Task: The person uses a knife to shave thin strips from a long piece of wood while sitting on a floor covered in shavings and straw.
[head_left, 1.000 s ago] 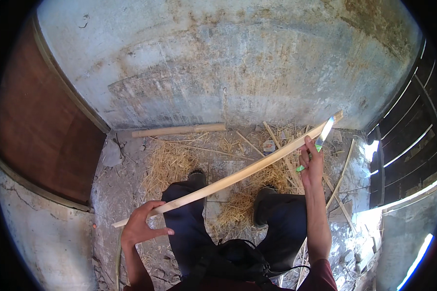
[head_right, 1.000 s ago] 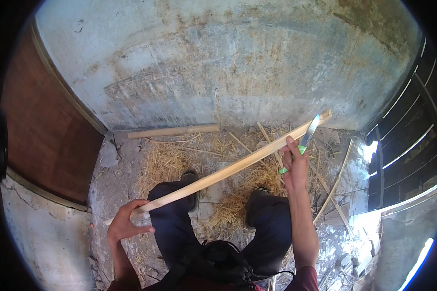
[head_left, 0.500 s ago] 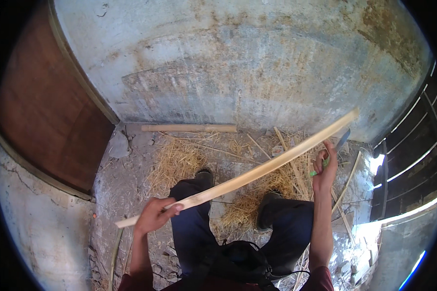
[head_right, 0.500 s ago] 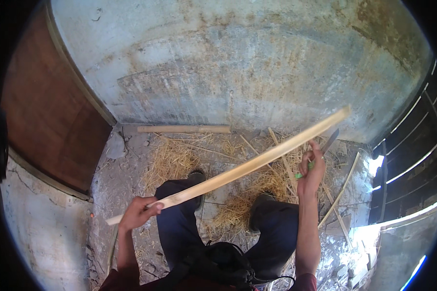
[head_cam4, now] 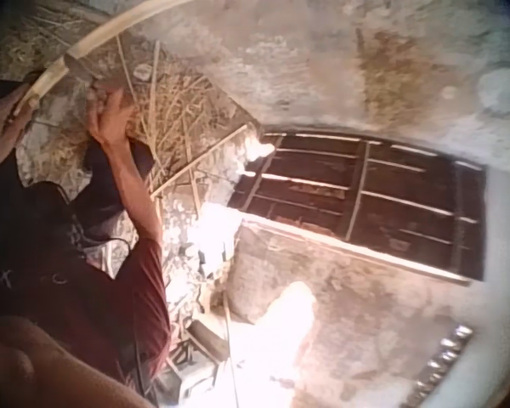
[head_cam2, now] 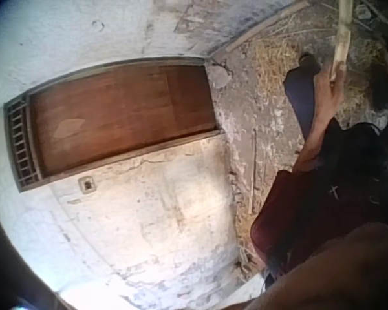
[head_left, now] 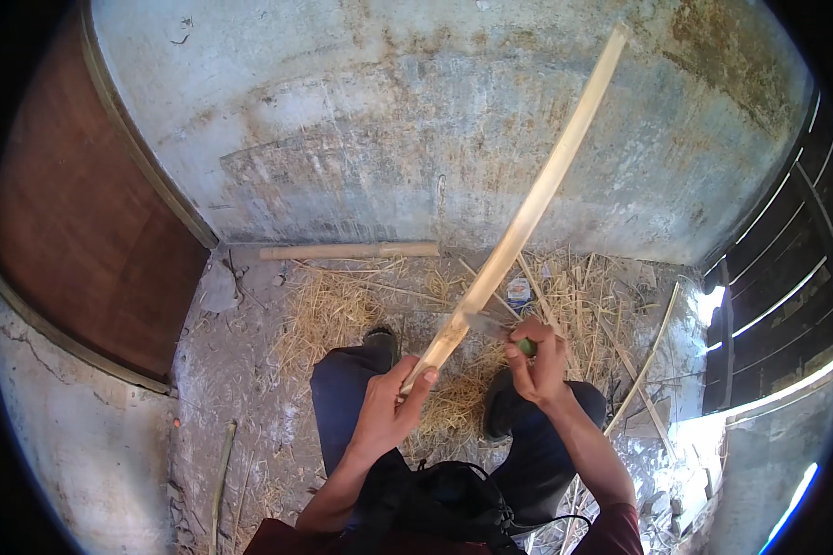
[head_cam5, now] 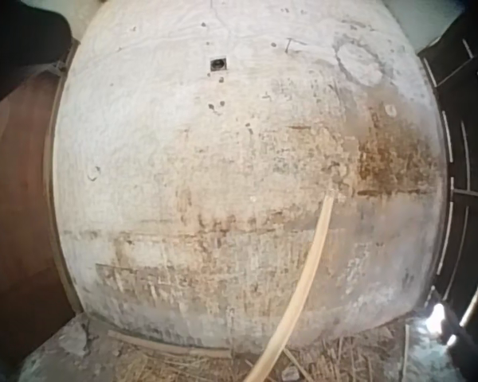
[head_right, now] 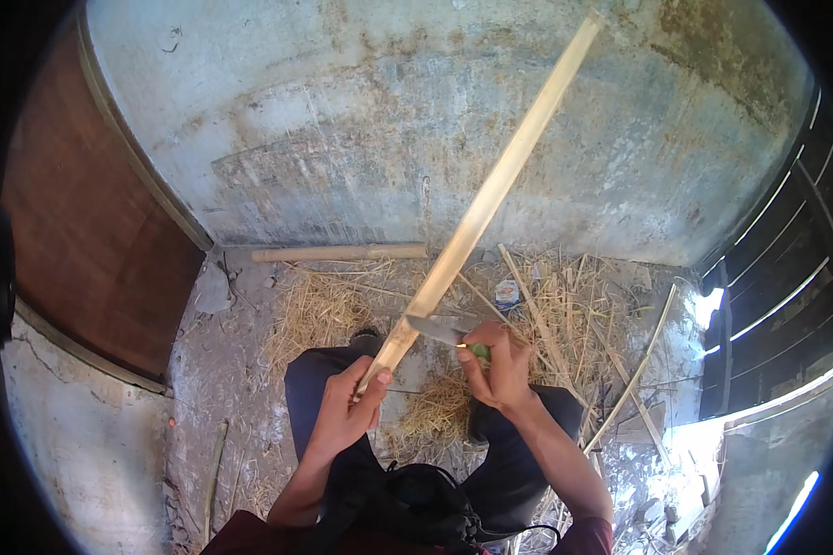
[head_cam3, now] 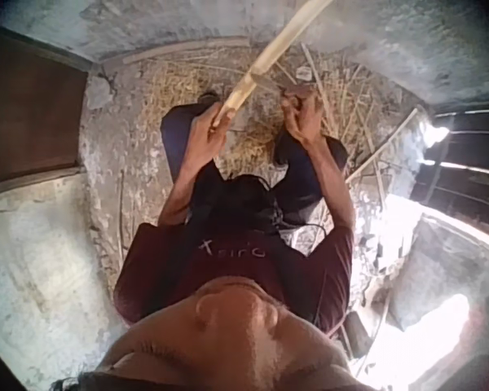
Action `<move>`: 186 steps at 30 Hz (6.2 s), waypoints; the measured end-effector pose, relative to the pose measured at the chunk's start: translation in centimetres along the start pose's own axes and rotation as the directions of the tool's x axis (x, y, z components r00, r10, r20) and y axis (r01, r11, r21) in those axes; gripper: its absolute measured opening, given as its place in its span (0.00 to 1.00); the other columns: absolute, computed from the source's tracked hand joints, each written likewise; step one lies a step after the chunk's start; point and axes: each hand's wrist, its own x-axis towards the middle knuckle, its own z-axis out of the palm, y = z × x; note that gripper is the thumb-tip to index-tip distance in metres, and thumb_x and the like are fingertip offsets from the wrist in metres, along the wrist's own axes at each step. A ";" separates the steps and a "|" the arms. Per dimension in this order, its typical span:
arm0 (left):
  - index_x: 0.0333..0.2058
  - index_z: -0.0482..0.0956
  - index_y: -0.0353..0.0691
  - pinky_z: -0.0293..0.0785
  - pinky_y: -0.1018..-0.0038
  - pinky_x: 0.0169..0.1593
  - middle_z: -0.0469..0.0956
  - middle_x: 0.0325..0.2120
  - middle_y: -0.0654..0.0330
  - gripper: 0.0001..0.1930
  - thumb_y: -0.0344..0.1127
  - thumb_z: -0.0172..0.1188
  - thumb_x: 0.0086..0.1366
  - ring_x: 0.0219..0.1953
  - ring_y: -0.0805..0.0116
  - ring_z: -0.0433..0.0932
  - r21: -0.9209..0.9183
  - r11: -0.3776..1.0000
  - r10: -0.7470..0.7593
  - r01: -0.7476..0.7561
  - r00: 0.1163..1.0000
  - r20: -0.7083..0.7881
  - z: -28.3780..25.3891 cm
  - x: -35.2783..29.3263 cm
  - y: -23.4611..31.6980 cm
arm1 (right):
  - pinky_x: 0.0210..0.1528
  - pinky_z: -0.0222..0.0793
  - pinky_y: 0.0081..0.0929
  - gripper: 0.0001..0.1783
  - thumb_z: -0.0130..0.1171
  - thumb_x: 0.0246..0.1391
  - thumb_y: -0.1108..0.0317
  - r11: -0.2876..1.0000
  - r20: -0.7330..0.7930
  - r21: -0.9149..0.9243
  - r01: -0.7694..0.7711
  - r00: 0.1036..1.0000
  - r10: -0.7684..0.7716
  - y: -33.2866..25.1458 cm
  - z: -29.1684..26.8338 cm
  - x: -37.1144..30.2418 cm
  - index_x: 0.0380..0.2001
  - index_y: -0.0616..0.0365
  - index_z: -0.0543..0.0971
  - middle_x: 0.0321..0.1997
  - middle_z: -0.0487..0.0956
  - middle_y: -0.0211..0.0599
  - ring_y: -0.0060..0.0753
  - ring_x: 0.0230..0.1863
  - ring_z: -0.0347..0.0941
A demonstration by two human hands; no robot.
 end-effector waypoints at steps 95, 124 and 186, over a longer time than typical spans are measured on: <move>0.45 0.71 0.35 0.71 0.39 0.33 0.78 0.21 0.40 0.16 0.43 0.44 0.85 0.27 0.30 0.79 0.437 0.898 0.042 -0.053 0.999 0.035 2.6 -2.0 1.0 | 0.25 0.73 0.34 0.07 0.76 0.56 0.69 0.995 -0.097 -0.086 0.039 0.994 -0.047 -0.6 0.8 1.9 0.33 0.52 0.84 0.30 0.83 0.33 0.38 0.24 0.80; 0.43 0.71 0.33 0.69 0.40 0.32 0.75 0.19 0.39 0.16 0.41 0.43 0.85 0.26 0.29 0.78 0.382 0.924 0.013 -0.029 0.999 0.044 1.5 -2.6 0.6 | 0.26 0.74 0.34 0.08 0.76 0.55 0.72 0.995 0.036 -0.072 0.063 0.998 -0.060 -0.8 0.8 2.4 0.29 0.55 0.84 0.29 0.85 0.36 0.39 0.26 0.83; 0.39 0.71 0.34 0.61 0.66 0.24 0.66 0.16 0.57 0.11 0.35 0.61 0.78 0.16 0.69 0.65 0.179 0.981 0.069 -0.069 0.998 0.007 0.9 -2.3 0.6 | 0.25 0.73 0.33 0.12 0.78 0.55 0.70 0.998 -0.003 0.055 0.019 1.000 -0.018 -0.7 1.0 1.9 0.27 0.59 0.82 0.27 0.84 0.37 0.39 0.24 0.82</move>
